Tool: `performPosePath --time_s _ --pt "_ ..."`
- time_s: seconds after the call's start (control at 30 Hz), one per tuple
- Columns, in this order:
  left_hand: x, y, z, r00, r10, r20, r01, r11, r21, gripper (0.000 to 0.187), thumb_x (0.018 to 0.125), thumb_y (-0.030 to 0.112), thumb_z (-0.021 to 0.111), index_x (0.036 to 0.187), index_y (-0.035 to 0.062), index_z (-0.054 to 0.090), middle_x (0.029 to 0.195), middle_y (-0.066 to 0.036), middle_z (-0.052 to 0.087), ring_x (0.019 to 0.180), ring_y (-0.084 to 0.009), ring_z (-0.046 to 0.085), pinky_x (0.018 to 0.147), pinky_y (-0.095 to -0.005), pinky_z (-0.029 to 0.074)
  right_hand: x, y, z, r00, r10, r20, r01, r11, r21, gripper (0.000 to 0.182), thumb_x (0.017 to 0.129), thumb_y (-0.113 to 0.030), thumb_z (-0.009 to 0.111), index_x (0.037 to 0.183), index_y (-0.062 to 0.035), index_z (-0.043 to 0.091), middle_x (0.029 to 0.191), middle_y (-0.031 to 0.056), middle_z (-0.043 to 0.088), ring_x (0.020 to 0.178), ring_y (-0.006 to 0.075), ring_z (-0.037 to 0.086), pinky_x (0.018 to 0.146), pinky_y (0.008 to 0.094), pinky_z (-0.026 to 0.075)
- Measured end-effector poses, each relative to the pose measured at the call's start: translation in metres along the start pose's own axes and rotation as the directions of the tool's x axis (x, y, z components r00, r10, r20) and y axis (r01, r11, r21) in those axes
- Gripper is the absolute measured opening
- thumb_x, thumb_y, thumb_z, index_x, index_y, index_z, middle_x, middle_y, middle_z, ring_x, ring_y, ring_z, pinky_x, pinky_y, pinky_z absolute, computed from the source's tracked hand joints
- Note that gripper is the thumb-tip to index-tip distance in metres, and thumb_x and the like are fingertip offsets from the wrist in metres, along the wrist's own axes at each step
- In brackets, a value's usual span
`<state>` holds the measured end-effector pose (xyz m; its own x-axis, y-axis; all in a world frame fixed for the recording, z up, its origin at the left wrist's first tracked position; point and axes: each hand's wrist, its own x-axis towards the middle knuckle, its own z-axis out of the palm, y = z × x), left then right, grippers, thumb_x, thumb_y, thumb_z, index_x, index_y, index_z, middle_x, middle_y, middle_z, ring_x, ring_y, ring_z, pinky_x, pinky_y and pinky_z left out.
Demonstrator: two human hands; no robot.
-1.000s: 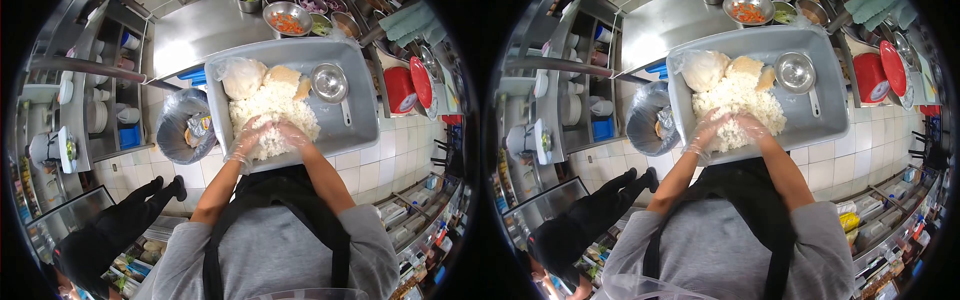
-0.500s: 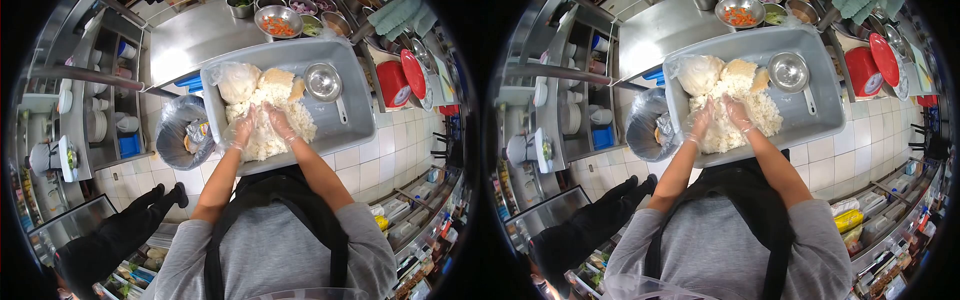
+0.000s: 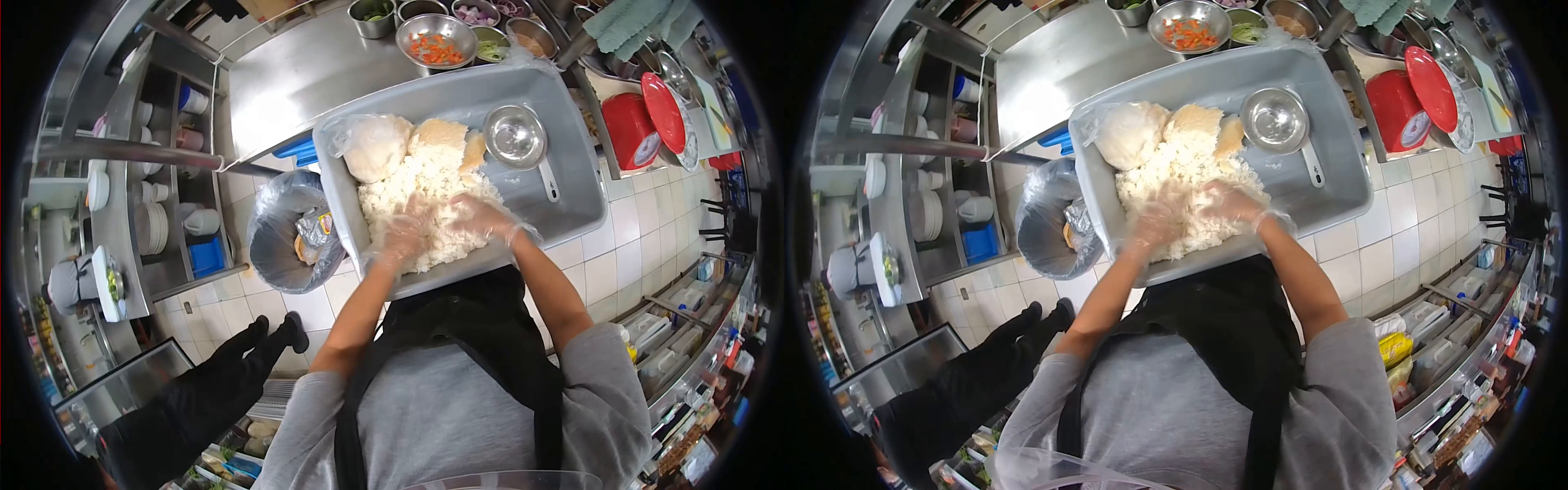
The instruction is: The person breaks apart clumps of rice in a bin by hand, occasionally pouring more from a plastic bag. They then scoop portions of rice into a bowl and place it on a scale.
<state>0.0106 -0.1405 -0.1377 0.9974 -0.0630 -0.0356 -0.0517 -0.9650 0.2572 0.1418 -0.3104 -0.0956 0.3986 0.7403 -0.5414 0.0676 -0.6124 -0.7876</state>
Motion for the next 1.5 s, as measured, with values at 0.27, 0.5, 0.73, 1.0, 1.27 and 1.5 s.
performPosePath --time_s 0.27,0.5,0.73,1.0,1.27,1.5 --pt "-0.025 -0.021 -0.014 0.884 -0.431 0.182 0.448 0.668 -0.594 0.048 0.072 0.024 0.064 0.113 0.0057 0.048 0.105 -0.018 0.054 0.089 -0.0258 0.056 0.074 -0.0323 0.046 0.045 0.081 -0.021 0.913 0.369 -0.173 -0.183 0.75 0.635 0.063 0.072 -0.048 0.06 0.117 -0.005 0.048 0.12 0.0127 0.047 0.111 0.0231 0.043 0.092 0.0369 0.034" --pt "0.017 0.0 -0.037 0.878 -0.14 0.458 0.477 0.181 -0.86 0.068 0.07 0.032 0.069 0.12 -0.0008 0.038 0.113 -0.014 0.053 0.099 -0.0197 0.053 0.079 -0.0308 0.045 0.045 0.058 -0.002 0.929 0.302 0.212 -0.369 0.757 0.539 0.052 0.077 -0.034 0.06 0.12 -0.0072 0.047 0.128 0.0105 0.04 0.117 0.0229 0.036 0.097 0.0328 0.026" --pt "0.044 0.012 -0.001 0.95 -0.244 0.195 0.312 0.688 -0.655 0.082 0.06 0.036 0.076 0.125 0.0043 0.036 0.125 -0.016 0.041 0.113 -0.0203 0.041 0.091 -0.0356 0.037 0.016 -0.001 0.017 0.991 0.084 0.106 -0.135 0.554 0.822 0.055 0.081 -0.033 0.056 0.124 -0.0023 0.04 0.124 0.0116 0.043 0.11 0.0187 0.042 0.096 0.0312 0.028" --pt "0.038 -0.016 -0.019 0.866 -0.416 0.276 0.416 0.294 -0.86 0.04 0.075 0.023 0.065 0.103 -0.0026 0.055 0.09 -0.011 0.06 0.084 -0.0166 0.055 0.072 -0.0276 0.045 0.057 0.025 0.056 0.844 -0.237 -0.481 0.104 0.953 -0.286 0.037 0.089 -0.031 0.037 0.097 0.001 0.054 0.071 0.0203 0.056 0.075 0.0311 0.053 0.067 0.0404 0.043" --pt "0.008 -0.023 -0.001 0.818 -0.561 0.128 0.533 0.656 -0.534 0.043 0.08 0.023 0.055 0.112 -0.0029 0.045 0.104 -0.022 0.052 0.095 -0.0323 0.05 0.084 -0.0372 0.039 0.046 0.07 0.034 0.622 -0.6 -0.503 0.23 0.754 -0.615 0.045 0.08 -0.031 0.049 0.111 0.001 0.041 0.099 0.0232 0.053 0.082 0.0349 0.054 0.074 0.0405 0.042" --pt "-0.01 -0.035 -0.01 0.926 -0.356 -0.124 0.195 0.734 -0.651 0.048 0.073 0.011 0.055 0.117 0.0025 0.037 0.123 -0.019 0.037 0.113 -0.0309 0.037 0.094 -0.039 0.032 0.049 0.023 -0.024 0.878 0.452 -0.159 -0.41 0.88 0.238 0.071 0.072 -0.038 0.062 0.12 0.007 0.036 0.116 0.0222 0.047 0.11 0.0291 0.044 0.093 0.032 0.034"
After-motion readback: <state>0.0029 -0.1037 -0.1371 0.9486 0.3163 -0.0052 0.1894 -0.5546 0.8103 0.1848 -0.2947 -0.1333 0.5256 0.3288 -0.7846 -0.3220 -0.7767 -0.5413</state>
